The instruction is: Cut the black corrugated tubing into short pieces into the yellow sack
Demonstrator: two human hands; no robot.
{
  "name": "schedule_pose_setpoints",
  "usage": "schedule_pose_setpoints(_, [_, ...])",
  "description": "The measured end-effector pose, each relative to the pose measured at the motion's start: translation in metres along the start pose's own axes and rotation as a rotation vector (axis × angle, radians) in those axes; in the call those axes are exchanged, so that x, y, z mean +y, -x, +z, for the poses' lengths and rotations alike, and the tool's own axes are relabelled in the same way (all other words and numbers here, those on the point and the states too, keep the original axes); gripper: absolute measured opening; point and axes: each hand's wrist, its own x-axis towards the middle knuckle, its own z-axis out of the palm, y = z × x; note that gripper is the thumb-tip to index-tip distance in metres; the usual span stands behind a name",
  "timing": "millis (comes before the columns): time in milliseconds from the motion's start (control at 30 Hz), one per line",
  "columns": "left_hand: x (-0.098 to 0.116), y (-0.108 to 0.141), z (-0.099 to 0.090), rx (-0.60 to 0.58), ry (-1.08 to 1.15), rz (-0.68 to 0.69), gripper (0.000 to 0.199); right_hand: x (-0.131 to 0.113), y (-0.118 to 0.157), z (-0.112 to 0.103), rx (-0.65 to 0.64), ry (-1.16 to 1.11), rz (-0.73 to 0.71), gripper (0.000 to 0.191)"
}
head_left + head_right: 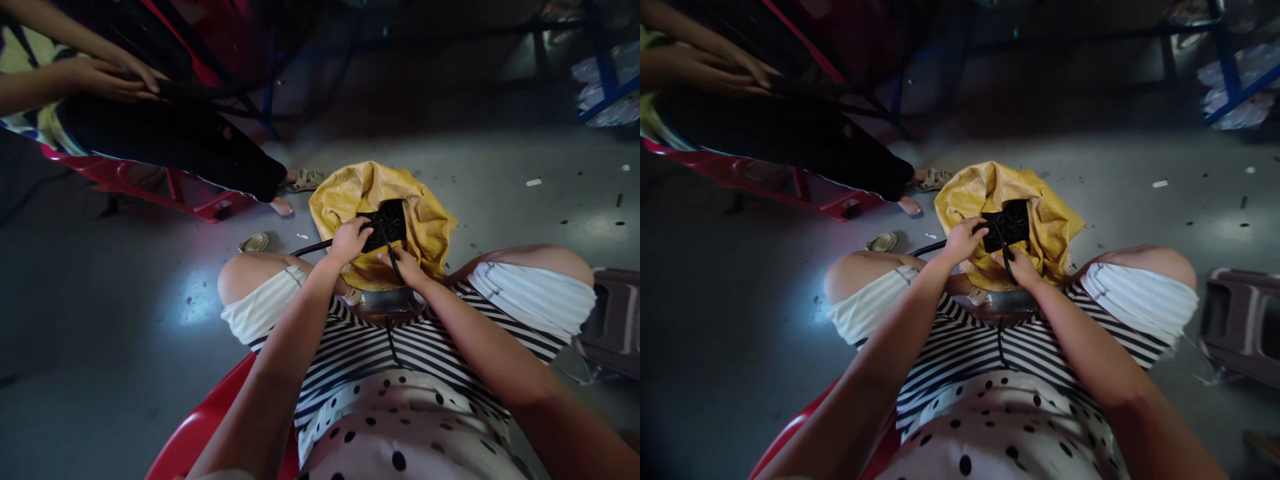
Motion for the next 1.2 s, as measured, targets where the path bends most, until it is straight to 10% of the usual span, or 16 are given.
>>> schedule_pose_setpoints(900, [-0.007, 0.003, 0.019, -0.26, -0.134, -0.119, 0.028, 0.005, 0.003, 0.006, -0.003, 0.1, 0.057, 0.068])
schedule_pose_setpoints(1200, [0.005, 0.013, 0.037, -0.436, 0.037, 0.054, 0.025, 0.011, -0.01, -0.002, 0.017, -0.453, 0.124, 0.051])
